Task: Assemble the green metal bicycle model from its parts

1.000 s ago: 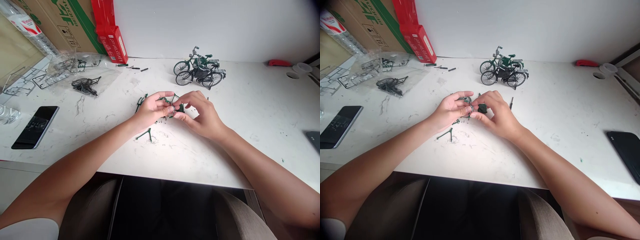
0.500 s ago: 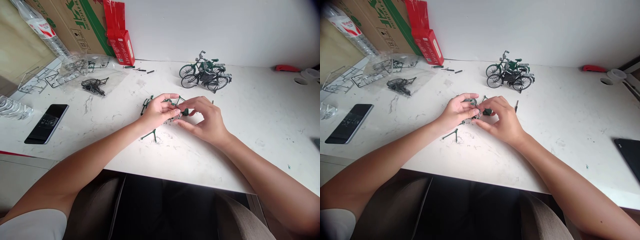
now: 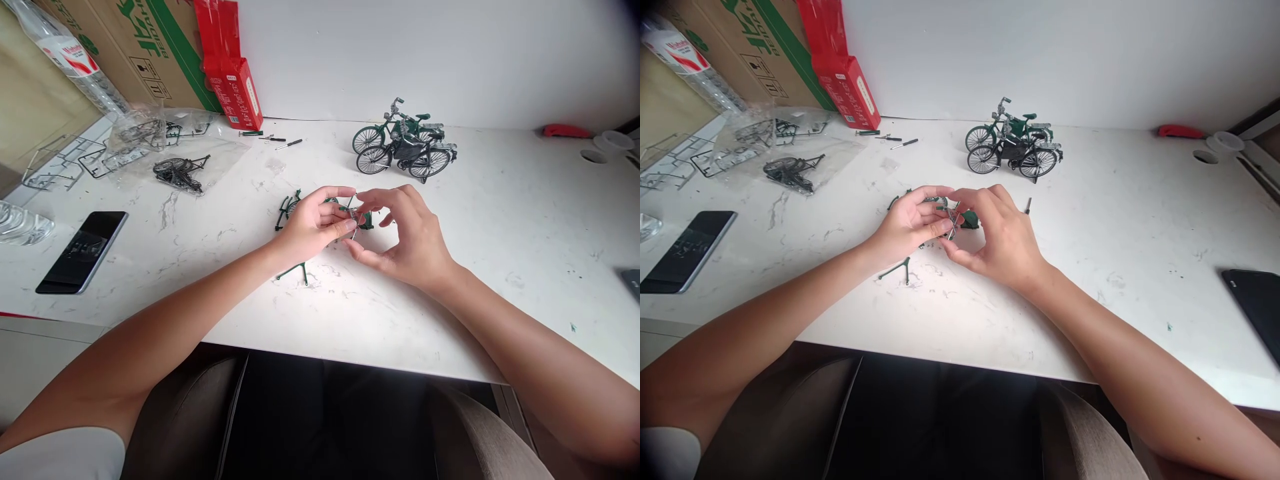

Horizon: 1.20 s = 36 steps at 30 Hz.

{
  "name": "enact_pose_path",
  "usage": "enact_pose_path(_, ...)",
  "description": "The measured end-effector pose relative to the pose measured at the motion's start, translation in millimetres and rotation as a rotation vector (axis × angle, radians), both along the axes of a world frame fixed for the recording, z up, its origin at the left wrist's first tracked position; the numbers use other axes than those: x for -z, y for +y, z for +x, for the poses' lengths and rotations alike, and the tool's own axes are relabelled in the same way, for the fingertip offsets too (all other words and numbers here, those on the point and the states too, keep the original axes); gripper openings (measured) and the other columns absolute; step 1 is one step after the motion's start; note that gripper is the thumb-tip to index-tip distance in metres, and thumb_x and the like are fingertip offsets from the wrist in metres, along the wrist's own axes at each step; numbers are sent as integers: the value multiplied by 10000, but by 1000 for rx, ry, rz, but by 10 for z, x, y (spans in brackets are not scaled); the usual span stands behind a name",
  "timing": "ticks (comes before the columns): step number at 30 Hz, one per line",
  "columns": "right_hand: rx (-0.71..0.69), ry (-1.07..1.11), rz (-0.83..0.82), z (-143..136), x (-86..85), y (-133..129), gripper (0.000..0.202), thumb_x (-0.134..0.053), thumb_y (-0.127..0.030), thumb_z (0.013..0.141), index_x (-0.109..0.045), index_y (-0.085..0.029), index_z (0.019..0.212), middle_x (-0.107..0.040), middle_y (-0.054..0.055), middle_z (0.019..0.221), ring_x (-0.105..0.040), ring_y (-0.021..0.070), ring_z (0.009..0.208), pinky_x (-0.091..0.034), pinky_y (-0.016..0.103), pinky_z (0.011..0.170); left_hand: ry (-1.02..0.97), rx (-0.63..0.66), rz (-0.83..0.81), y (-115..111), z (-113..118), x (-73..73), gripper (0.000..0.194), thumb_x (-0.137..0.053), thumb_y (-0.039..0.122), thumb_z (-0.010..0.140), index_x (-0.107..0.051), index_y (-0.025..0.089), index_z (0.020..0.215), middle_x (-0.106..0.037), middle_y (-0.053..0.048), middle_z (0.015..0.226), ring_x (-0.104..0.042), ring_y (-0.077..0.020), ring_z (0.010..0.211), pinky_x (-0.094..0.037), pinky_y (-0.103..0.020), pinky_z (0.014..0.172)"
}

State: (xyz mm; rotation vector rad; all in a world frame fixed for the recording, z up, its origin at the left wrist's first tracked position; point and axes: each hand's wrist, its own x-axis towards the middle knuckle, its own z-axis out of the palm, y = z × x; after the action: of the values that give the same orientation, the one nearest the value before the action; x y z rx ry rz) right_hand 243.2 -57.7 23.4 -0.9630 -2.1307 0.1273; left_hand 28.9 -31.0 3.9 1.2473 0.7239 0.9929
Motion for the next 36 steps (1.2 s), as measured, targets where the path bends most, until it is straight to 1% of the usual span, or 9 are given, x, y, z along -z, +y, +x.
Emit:
enact_pose_path(7, -17, 72, -35, 64, -18, -1, 537, -796, -504, 985, -594, -398, 1470, -756, 114, 1264, -711, 367, 1112, -672, 551, 737, -34, 40, -41, 12, -28, -22, 705, -926, 321, 874, -591, 180, 1478, -799, -162, 1189, -790, -353, 1180, -603, -532, 1069)
enact_pose_path(10, -40, 106, -63, 71, 17, -7, 579, -832, -497, 957, -592, -401, 1476, -759, 119, 1280, -714, 375, 1134, -681, 566, 762, -85, 106, -94, 24, -55, -32, 728, -932, 339, 881, -589, 211, 1510, -808, -159, 1222, -813, -342, 1131, -599, -540, 1075)
enact_pose_path(14, -42, 157, -89, 59, 54, -12, 618, -874, -456, 924, -592, -413, 1471, -756, 123, 1294, -721, 391, 1145, -685, 582, 766, -132, 196, -148, 38, -86, -47, 679, -932, 306, 889, -626, 247, 1491, -829, -138, 1190, -820, -321, 1114, -608, -516, 1053)
enact_pose_path(19, -34, 116, -71, 48, 43, -19, 625, -859, -450, 939, -574, -399, 1493, -742, 142, 1299, -712, 381, 1137, -687, 572, 746, -168, 235, -175, 48, -100, -45, 679, -921, 294, 904, -626, 262, 1515, -839, -129, 1185, -817, -311, 1121, -598, -522, 1072)
enact_pose_path(22, -39, 116, -66, 35, 32, -10, 521, -847, -434, 949, -629, -371, 1418, -757, 138, 1263, -706, 364, 1120, -683, 548, 743, -186, 242, -195, 49, -99, -39, 670, -919, 280, 905, -632, 260, 1510, -842, -125, 1177, -818, -301, 1108, -599, -513, 1071)
enact_pose_path(26, -99, 261, 7, 12, 40, 43, 417, -905, -434, 887, -702, -309, 1229, -777, 102, 1133, -721, 332, 1075, -658, 476, 673, -190, 232, -198, 34, -89, -51, 634, -912, 262, 911, -653, 239, 1490, -844, -120, 1126, -800, -312, 1193, -594, -468, 1069)
enact_pose_path(30, -154, 255, 64, 0, 51, 91, 340, -935, -372, 861, -740, -304, 1131, -794, 73, 1051, -737, 311, 1016, -636, 475, 716, -191, 234, -207, 23, -87, -69, 660, -918, 257, 903, -642, 224, 1502, -845, -136, 1149, -787, -328, 1235, -593, -461, 1060)
enact_pose_path(33, -144, 251, 56, 4, 58, 98, 366, -946, -379, 846, -743, -291, 1138, -802, 70, 1057, -732, 307, 1016, -631, 459, 706, -196, 235, -217, 26, -92, -72, 676, -927, 258, 890, -639, 222, 1501, -848, -134, 1163, -811, -305, 1167, -595, -457, 1062)
enact_pose_path(36, -115, 264, 7, 12, 71, 92, 435, -961, -437, 819, -740, -281, 1160, -804, 79, 1103, -725, 308, 1045, -639, 428, 681, -190, 234, -216, 31, -96, -70, 667, -928, 259, 887, -645, 222, 1489, -849, -131, 1161, -815, -297, 1157, -599, -448, 1057)
